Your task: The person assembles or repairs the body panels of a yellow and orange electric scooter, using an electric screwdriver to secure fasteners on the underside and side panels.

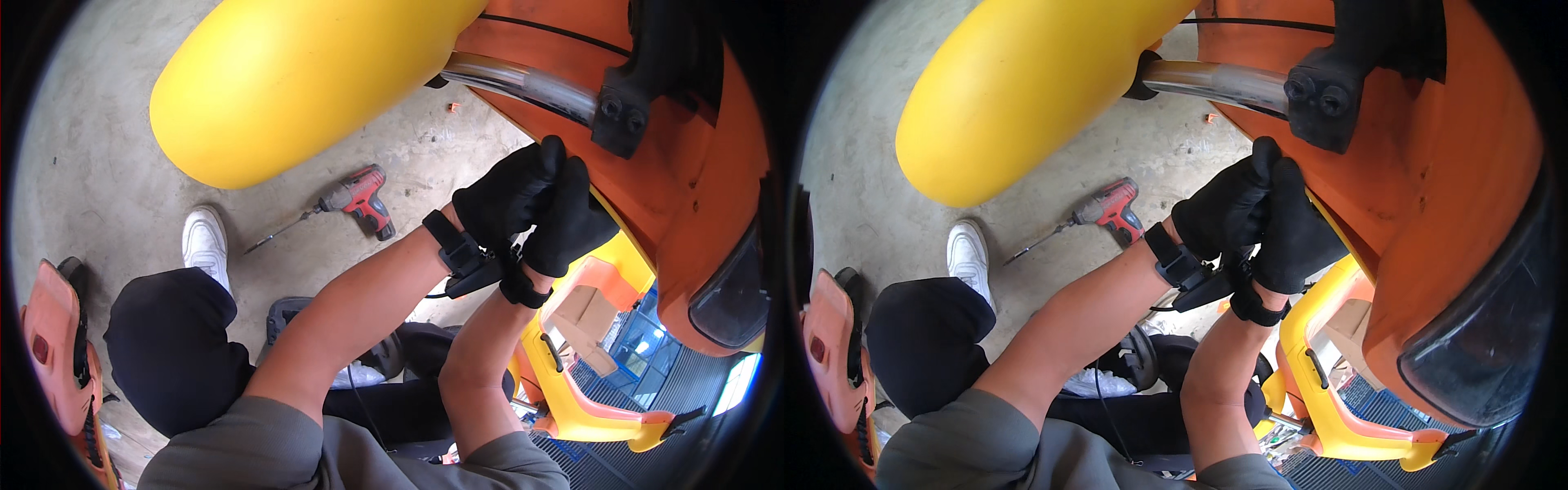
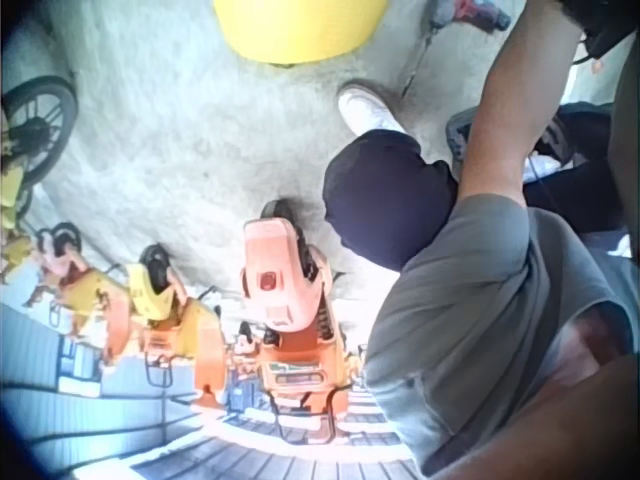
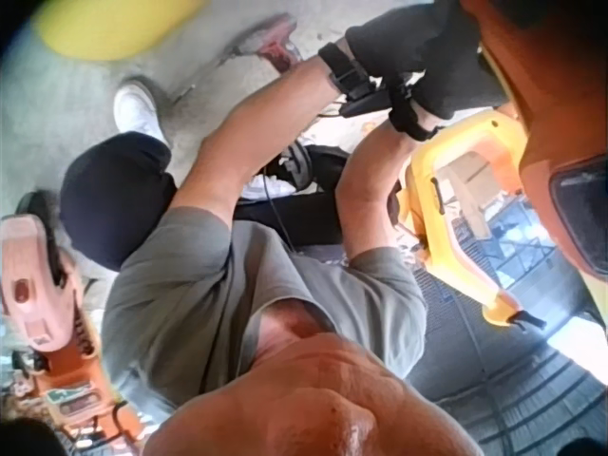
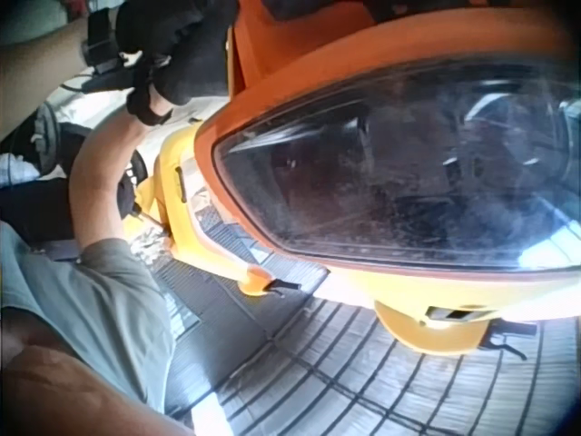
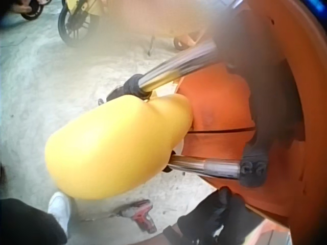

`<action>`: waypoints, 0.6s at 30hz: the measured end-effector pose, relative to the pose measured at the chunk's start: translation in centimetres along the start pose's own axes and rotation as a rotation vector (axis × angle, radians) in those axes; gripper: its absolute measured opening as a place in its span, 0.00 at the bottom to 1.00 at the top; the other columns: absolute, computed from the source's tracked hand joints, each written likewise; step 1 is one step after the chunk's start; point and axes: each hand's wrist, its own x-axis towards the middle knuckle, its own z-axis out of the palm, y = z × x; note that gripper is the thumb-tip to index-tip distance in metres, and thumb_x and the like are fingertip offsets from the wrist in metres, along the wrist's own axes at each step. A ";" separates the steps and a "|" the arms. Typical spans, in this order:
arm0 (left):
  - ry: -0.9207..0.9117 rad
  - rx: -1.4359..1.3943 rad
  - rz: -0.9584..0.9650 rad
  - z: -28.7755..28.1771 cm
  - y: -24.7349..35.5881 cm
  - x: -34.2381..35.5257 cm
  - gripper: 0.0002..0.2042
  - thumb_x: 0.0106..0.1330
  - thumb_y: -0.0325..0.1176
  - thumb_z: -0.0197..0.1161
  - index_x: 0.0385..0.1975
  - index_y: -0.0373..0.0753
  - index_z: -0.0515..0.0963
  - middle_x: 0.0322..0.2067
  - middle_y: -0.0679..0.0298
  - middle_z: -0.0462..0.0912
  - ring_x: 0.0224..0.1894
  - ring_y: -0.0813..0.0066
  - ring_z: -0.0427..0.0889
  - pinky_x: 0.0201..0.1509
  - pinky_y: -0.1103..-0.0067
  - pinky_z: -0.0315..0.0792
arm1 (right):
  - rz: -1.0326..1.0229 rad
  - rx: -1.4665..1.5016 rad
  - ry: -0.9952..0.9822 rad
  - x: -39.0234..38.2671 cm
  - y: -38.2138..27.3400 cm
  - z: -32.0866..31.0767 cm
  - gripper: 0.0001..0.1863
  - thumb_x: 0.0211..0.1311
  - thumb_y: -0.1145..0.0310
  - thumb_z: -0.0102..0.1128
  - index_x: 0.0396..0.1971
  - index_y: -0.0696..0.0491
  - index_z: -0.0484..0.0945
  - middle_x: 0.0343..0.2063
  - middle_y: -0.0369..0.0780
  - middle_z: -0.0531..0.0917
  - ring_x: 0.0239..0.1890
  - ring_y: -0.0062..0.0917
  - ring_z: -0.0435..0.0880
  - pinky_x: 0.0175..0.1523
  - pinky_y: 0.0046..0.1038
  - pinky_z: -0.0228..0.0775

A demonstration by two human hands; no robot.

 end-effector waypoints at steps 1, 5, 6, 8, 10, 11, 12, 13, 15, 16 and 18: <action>-0.001 -0.028 0.006 -0.1 -0.3 0.1 0.16 0.73 0.47 0.58 0.49 0.42 0.72 0.38 0.70 0.77 0.43 0.81 0.76 0.47 0.79 0.75 | 0.035 0.062 0.036 0.0 0.0 0.0 0.15 0.51 0.83 0.70 0.40 0.66 0.78 0.38 0.42 0.86 0.38 0.24 0.85 0.48 0.25 0.77; 0.024 -0.069 0.006 -0.1 -0.6 -0.3 0.14 0.73 0.45 0.59 0.48 0.43 0.73 0.38 0.71 0.78 0.41 0.81 0.77 0.45 0.79 0.75 | 0.010 0.198 0.010 -0.1 -0.6 0.3 0.08 0.54 0.79 0.70 0.30 0.66 0.80 0.27 0.36 0.84 0.28 0.17 0.79 0.35 0.20 0.72; 0.041 -0.084 -0.012 0.0 -0.4 -0.5 0.13 0.72 0.44 0.60 0.47 0.43 0.73 0.38 0.71 0.78 0.40 0.80 0.77 0.43 0.79 0.75 | -0.007 0.185 0.016 0.0 -0.9 0.2 0.08 0.55 0.80 0.70 0.31 0.66 0.80 0.28 0.36 0.84 0.29 0.18 0.80 0.36 0.21 0.72; 0.051 -0.136 -0.074 0.1 0.1 -0.4 0.11 0.69 0.38 0.63 0.44 0.41 0.72 0.34 0.69 0.77 0.36 0.77 0.77 0.39 0.78 0.73 | -0.067 0.095 -0.010 0.1 -1.6 0.0 0.09 0.55 0.80 0.69 0.34 0.66 0.80 0.29 0.37 0.84 0.30 0.18 0.80 0.38 0.22 0.74; 0.012 0.988 0.445 0.3 0.6 -0.1 0.10 0.58 0.25 0.64 0.36 0.37 0.69 0.25 0.63 0.71 0.28 0.67 0.73 0.31 0.73 0.67 | -0.086 0.031 -0.044 -0.2 -2.7 -1.3 0.19 0.54 0.82 0.69 0.47 0.65 0.76 0.40 0.40 0.84 0.37 0.21 0.82 0.43 0.23 0.75; 0.043 0.839 0.273 0.5 0.7 -0.1 0.11 0.56 0.23 0.63 0.34 0.36 0.68 0.23 0.62 0.69 0.26 0.65 0.71 0.30 0.72 0.66 | -0.089 0.090 -0.016 -0.3 -3.1 -1.6 0.22 0.53 0.83 0.70 0.49 0.65 0.74 0.43 0.41 0.83 0.38 0.21 0.82 0.44 0.23 0.75; 0.053 0.574 0.120 0.8 0.5 0.0 0.10 0.59 0.28 0.64 0.32 0.39 0.67 0.21 0.65 0.67 0.24 0.67 0.69 0.29 0.74 0.64 | -0.105 0.141 -0.022 -0.4 -3.5 -2.0 0.25 0.52 0.84 0.70 0.51 0.64 0.73 0.45 0.42 0.82 0.39 0.22 0.82 0.45 0.23 0.76; 0.104 0.267 -0.021 1.1 0.2 0.0 0.11 0.62 0.34 0.64 0.29 0.41 0.66 0.19 0.67 0.65 0.22 0.70 0.67 0.27 0.76 0.63 | -0.043 0.168 -0.019 -0.5 -3.8 -2.4 0.28 0.52 0.85 0.70 0.54 0.64 0.71 0.46 0.42 0.82 0.40 0.23 0.82 0.46 0.23 0.76; 0.180 -0.132 -0.146 1.3 -0.3 0.1 0.17 0.66 0.46 0.64 0.24 0.46 0.65 0.17 0.72 0.62 0.19 0.76 0.63 0.24 0.79 0.59 | 0.016 0.059 0.068 -0.5 -4.0 -2.6 0.29 0.51 0.86 0.70 0.54 0.64 0.70 0.47 0.42 0.81 0.40 0.24 0.82 0.46 0.23 0.76; 0.168 -0.248 -0.146 1.3 -0.4 0.3 0.21 0.68 0.53 0.63 0.22 0.48 0.64 0.16 0.74 0.61 0.18 0.79 0.61 0.23 0.81 0.58 | -0.041 0.062 0.026 -0.5 -4.0 -2.5 0.26 0.51 0.85 0.70 0.52 0.64 0.72 0.44 0.41 0.82 0.38 0.23 0.82 0.45 0.23 0.75; 0.078 -0.084 -0.067 1.2 -0.6 0.4 0.26 0.66 0.65 0.56 0.19 0.52 0.63 0.16 0.77 0.59 0.17 0.86 0.59 0.22 0.85 0.54 | 0.001 0.048 0.116 -0.3 -3.8 -2.0 0.21 0.53 0.84 0.69 0.48 0.64 0.75 0.41 0.39 0.83 0.35 0.22 0.81 0.43 0.22 0.74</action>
